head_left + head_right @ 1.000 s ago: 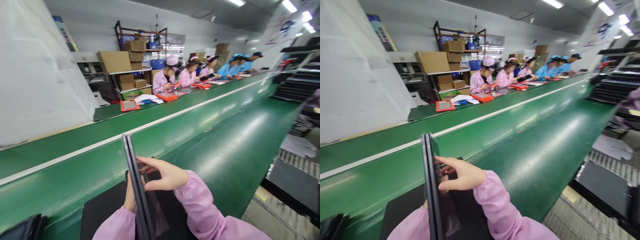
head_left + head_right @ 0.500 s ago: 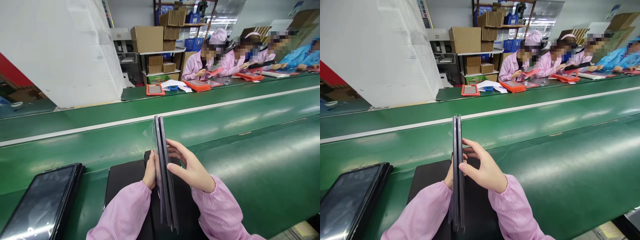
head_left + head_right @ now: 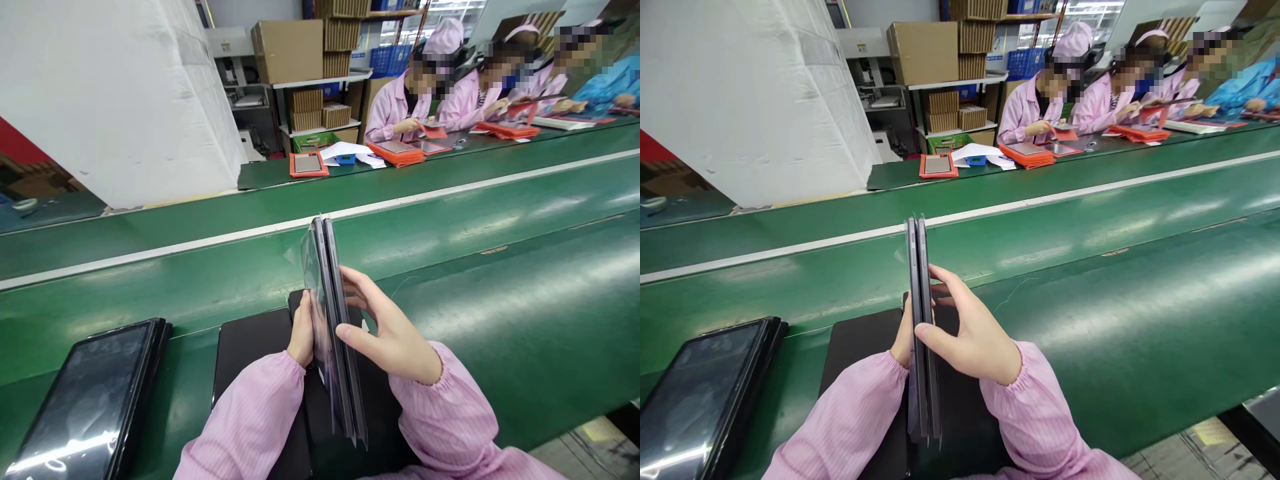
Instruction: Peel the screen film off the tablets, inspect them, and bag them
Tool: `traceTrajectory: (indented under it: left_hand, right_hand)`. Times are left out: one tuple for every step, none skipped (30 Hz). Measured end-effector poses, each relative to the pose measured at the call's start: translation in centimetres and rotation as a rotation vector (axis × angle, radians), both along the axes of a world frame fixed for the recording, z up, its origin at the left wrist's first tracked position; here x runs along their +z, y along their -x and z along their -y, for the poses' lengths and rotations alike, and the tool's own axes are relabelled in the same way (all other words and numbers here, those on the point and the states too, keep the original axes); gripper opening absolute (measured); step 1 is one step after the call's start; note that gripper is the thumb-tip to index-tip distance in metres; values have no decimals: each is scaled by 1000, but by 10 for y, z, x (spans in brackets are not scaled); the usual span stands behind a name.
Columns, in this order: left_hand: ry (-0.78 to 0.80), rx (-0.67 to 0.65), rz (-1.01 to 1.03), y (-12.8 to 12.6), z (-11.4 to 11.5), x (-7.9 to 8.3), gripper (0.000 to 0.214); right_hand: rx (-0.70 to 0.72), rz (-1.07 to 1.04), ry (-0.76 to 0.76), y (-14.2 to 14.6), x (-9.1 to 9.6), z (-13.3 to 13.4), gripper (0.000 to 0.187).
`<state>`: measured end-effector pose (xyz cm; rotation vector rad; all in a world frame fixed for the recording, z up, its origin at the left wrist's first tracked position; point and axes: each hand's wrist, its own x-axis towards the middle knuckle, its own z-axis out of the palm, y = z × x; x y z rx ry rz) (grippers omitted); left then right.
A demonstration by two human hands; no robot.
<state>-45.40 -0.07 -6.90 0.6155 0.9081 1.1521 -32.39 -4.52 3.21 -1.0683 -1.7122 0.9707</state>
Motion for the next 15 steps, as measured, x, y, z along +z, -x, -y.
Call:
traceTrajectory:
  left_hand:
    - [-5, -1, -3, 0, 0, 0, 56]
    - [-9, -2, -9, 0, 0, 0, 58]
    - [-11, -2, -15, 0, 0, 0, 60]
    - [-13, -3, -17, 0, 0, 1, 61]
    - [-15, -4, -12, 0, 0, 1, 63]
    - [-16, -5, -4, 0, 0, 1, 65]
    - [-18, -6, 4, 0, 0, 0, 66]
    - [-22, -10, 10, -1, 0, 0, 66]
    - [-29, -15, 11, -1, 0, -1, 65]
    - [-39, -21, 8, -1, 0, -2, 64]
    - [-49, -26, 4, -1, 1, -2, 62]
    - [-58, -31, -1, -1, 1, -3, 62]
    - [-59, -33, -5, -1, 1, -3, 62]
    - [-46, -30, -8, -1, 1, -3, 62]
    - [-21, -24, -10, -1, 1, -3, 62]
  right_hand:
    - [-10, 27, -12, 1, 0, 2, 73]
    - [-17, 53, -24, 2, 0, 3, 76]
    - [-21, 74, -37, 2, 0, 4, 77]
    - [-19, 89, -48, 3, 0, 5, 78]
    - [-8, 97, -58, 2, 0, 5, 78]
    - [5, 103, -64, 2, -1, 5, 79]
    - [16, 109, -72, 1, -1, 5, 79]
    - [25, 118, -80, 0, -1, 5, 79]
    - [32, 128, -87, -1, -1, 5, 80]
    - [41, 138, -93, -2, -1, 5, 81]
    - [48, 147, -101, -3, -1, 5, 82]
    - [55, 157, -108, -3, -1, 5, 84]
    - [63, 165, -115, -4, 0, 5, 85]
    - [70, 172, -121, -5, 0, 4, 86]
    - [76, 178, -127, -5, 0, 4, 86]
